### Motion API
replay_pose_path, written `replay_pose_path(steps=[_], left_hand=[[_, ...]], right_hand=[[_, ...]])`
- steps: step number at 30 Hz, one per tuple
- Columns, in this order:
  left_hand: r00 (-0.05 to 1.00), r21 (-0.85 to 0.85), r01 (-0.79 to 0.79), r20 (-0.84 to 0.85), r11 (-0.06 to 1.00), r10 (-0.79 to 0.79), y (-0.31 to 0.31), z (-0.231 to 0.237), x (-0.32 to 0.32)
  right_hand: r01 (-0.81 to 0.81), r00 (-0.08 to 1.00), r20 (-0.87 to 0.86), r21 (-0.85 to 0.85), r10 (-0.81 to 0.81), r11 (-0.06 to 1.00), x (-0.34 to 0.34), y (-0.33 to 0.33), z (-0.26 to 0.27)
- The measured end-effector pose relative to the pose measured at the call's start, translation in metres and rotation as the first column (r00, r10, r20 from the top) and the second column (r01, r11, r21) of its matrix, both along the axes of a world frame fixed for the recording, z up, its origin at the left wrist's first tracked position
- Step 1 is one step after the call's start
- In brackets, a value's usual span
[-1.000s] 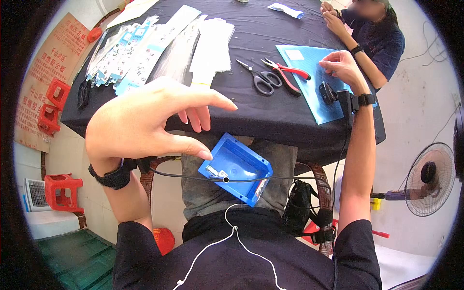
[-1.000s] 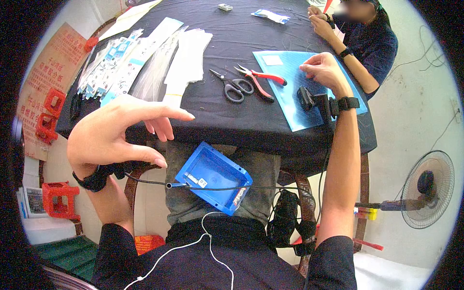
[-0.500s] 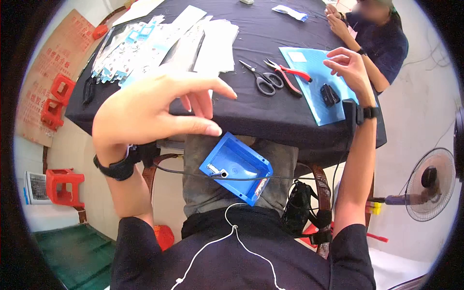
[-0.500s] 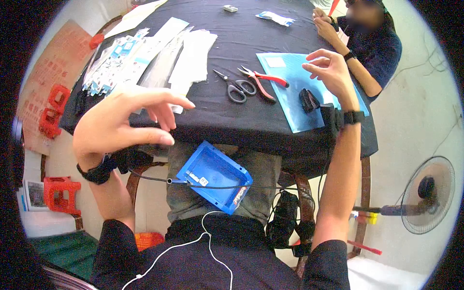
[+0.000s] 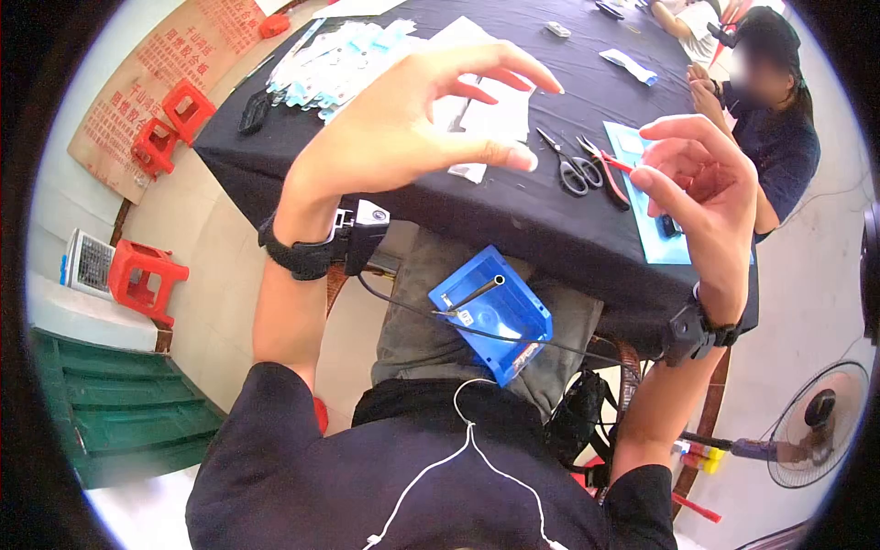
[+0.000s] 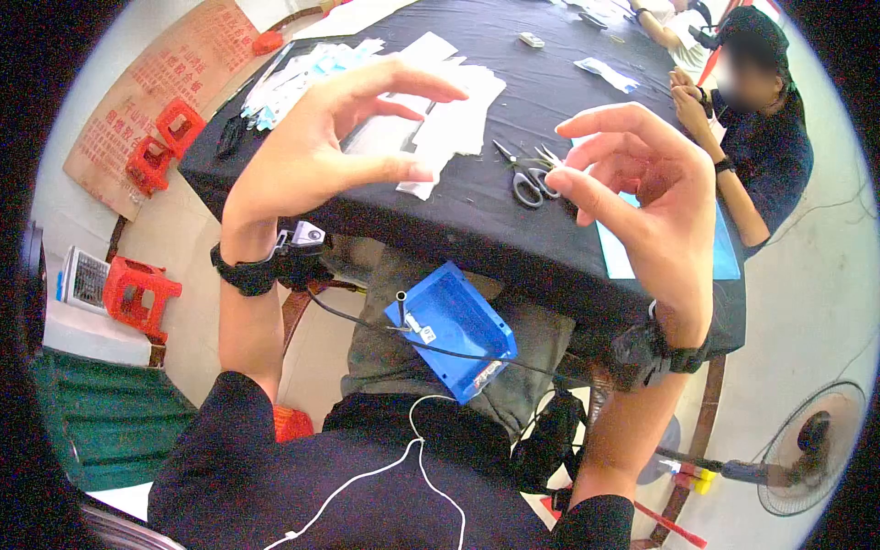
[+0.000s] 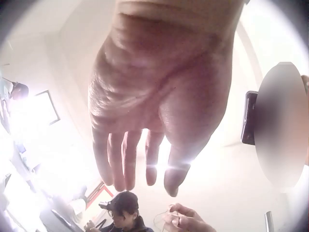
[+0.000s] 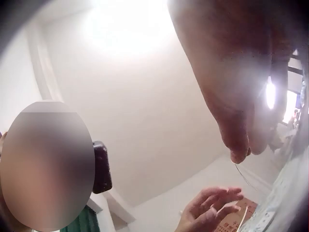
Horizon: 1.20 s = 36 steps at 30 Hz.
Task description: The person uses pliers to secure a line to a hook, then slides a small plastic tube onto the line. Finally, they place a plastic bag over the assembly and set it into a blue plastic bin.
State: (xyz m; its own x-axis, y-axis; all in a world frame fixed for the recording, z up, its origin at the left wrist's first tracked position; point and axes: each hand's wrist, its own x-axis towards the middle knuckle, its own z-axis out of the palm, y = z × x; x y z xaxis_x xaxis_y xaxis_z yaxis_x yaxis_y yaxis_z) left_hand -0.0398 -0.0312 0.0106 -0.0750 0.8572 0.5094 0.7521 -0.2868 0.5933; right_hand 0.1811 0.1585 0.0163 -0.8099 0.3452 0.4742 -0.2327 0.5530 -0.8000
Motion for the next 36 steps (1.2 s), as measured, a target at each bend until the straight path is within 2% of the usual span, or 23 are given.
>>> replay_pose_path(steps=[3,5,9,11,16,18,19,21,26,28,29,31,32,33,35,36], left_hand=[[0.997,0.000,0.079,-0.003,0.997,-0.079,0.000,-0.001,0.003],[0.967,0.005,0.223,0.123,0.975,-0.222,0.002,-0.003,0.007],[0.940,0.034,0.280,0.192,0.959,-0.282,0.007,-0.006,0.011],[0.851,0.077,0.369,0.373,0.926,-0.370,0.010,-0.008,0.015],[0.824,0.173,0.315,0.438,0.933,-0.360,0.017,-0.008,0.007],[0.780,0.194,0.316,0.504,0.929,-0.370,0.012,-0.004,0.003],[0.781,0.194,0.322,0.500,0.927,-0.375,0.010,-0.003,0.002],[0.701,0.191,0.389,0.574,0.901,-0.424,0.006,0.000,-0.001],[0.649,0.275,0.433,0.565,0.858,-0.508,0.002,-0.006,-0.008],[0.516,0.414,0.380,0.648,0.828,-0.560,-0.005,-0.013,-0.009],[0.518,0.414,0.380,0.645,0.827,-0.562,-0.006,-0.013,-0.005],[0.190,0.576,0.527,0.637,0.625,-0.747,-0.003,-0.003,0.013],[0.129,0.634,0.509,0.612,0.582,-0.780,0.001,-0.003,0.019],[0.127,0.634,0.512,0.612,0.580,-0.781,0.001,-0.003,0.018],[0.173,0.445,0.678,0.677,0.585,-0.715,-0.003,-0.004,0.014],[0.163,0.326,0.804,0.683,0.497,-0.712,0.000,0.001,0.001]], right_hand=[[0.008,1.000,-0.025,0.025,-0.008,1.000,0.001,-0.012,0.003],[0.046,0.997,-0.066,-0.036,-0.049,0.998,0.003,-0.017,0.004],[0.104,0.981,-0.158,-0.043,-0.110,0.994,0.005,-0.018,0.007],[0.118,0.967,-0.226,-0.025,-0.121,0.993,0.005,-0.017,0.006],[0.231,0.925,-0.314,0.017,-0.215,0.973,-0.001,-0.016,0.004],[0.353,0.876,-0.370,0.053,-0.310,0.934,-0.005,-0.013,0.002],[0.358,0.872,-0.375,0.052,-0.314,0.932,-0.008,-0.010,0.000],[0.413,0.846,-0.421,0.127,-0.328,0.902,-0.013,-0.003,-0.004],[0.443,0.849,-0.399,0.180,-0.347,0.878,-0.021,0.001,-0.010],[0.429,0.862,-0.376,0.185,-0.340,0.884,-0.023,-0.001,-0.011],[0.417,0.874,-0.352,0.188,-0.335,0.889,-0.024,-0.001,-0.012],[0.397,0.885,-0.344,0.205,-0.314,0.895,-0.025,-0.004,-0.014],[0.384,0.890,-0.343,0.212,-0.300,0.899,-0.027,-0.008,-0.015],[0.372,0.895,-0.342,0.217,-0.286,0.903,-0.029,-0.010,-0.015],[0.389,0.886,-0.371,0.264,-0.279,0.883,-0.032,-0.010,-0.019],[0.388,0.881,-0.386,0.257,-0.275,0.885,-0.034,-0.010,-0.020]])
